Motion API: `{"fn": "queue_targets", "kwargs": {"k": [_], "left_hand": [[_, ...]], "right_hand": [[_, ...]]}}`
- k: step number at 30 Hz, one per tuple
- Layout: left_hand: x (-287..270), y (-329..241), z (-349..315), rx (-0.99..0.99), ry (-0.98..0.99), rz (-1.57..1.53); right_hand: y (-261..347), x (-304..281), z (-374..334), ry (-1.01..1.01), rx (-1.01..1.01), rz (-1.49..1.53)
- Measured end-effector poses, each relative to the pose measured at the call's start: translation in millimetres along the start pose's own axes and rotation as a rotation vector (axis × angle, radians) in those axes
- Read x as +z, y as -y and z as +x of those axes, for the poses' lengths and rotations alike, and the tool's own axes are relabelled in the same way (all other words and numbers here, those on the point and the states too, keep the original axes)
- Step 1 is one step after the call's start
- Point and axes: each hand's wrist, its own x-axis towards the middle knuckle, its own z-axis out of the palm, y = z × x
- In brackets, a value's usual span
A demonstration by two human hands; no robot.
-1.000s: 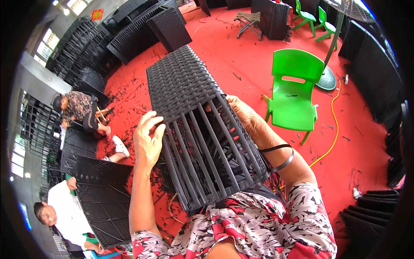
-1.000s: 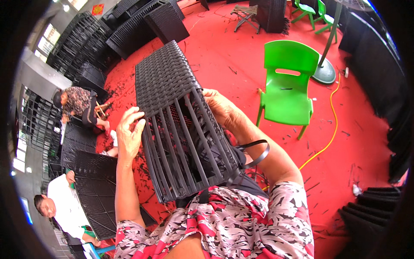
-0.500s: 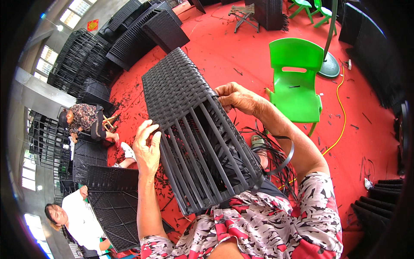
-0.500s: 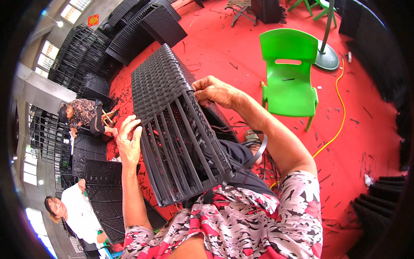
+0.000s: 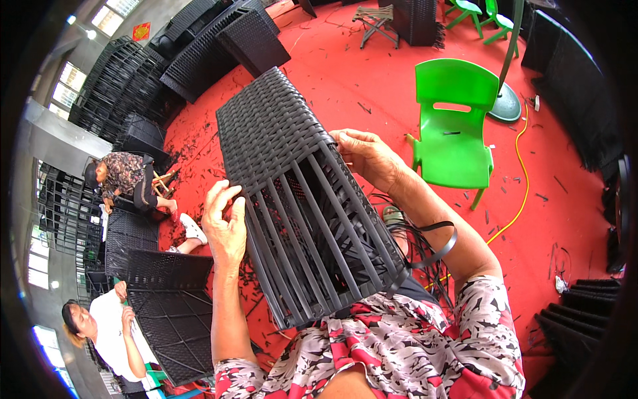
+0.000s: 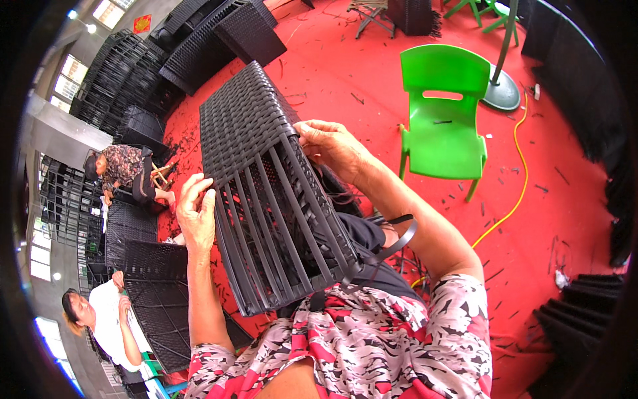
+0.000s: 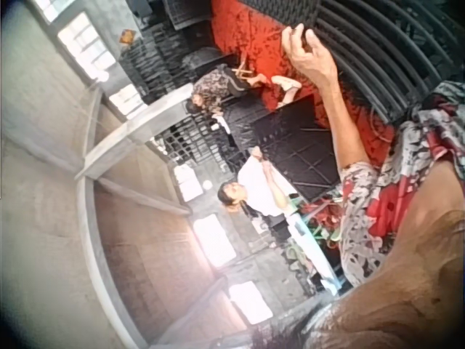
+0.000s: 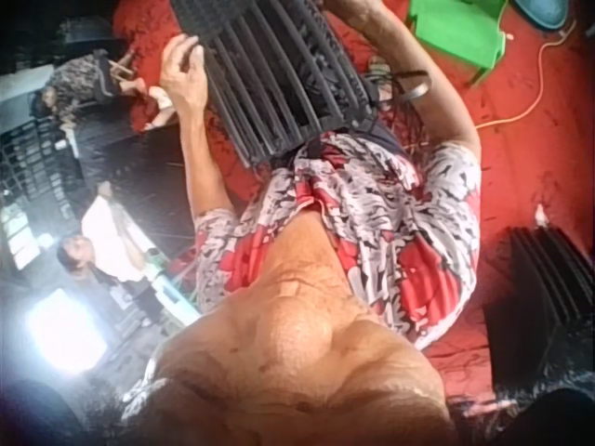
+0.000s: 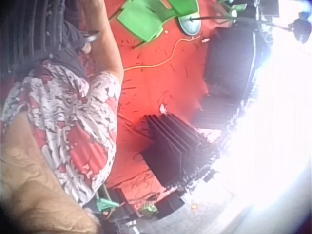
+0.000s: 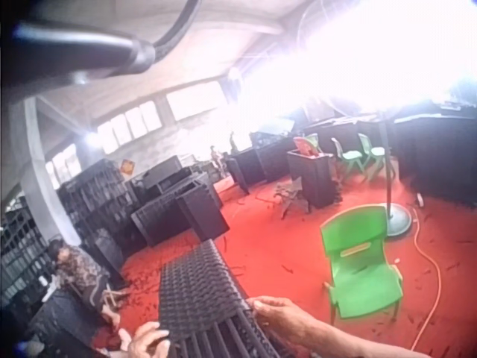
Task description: The person weaves black plastic strips through a furniture frame by hand.
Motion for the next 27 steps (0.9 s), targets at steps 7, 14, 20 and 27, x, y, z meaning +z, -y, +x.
{"fn": "queue_targets", "kwargs": {"k": [7,14,20,27], "left_hand": [[10,15,-1,-0.158,-0.009,-0.439],[-7,11,9,-0.329,0.048,-0.551],[5,31,17,-0.227,-0.033,-0.545],[8,39,-19,-0.097,0.012,-0.623]], "right_hand": [[3,-2,8,0.029,-0.055,-0.142],[11,-8,22,0.115,0.102,-0.112],[15,-11,18,0.089,0.109,-0.169],[62,28,-3,-0.209,-0.582,-1.471]]}}
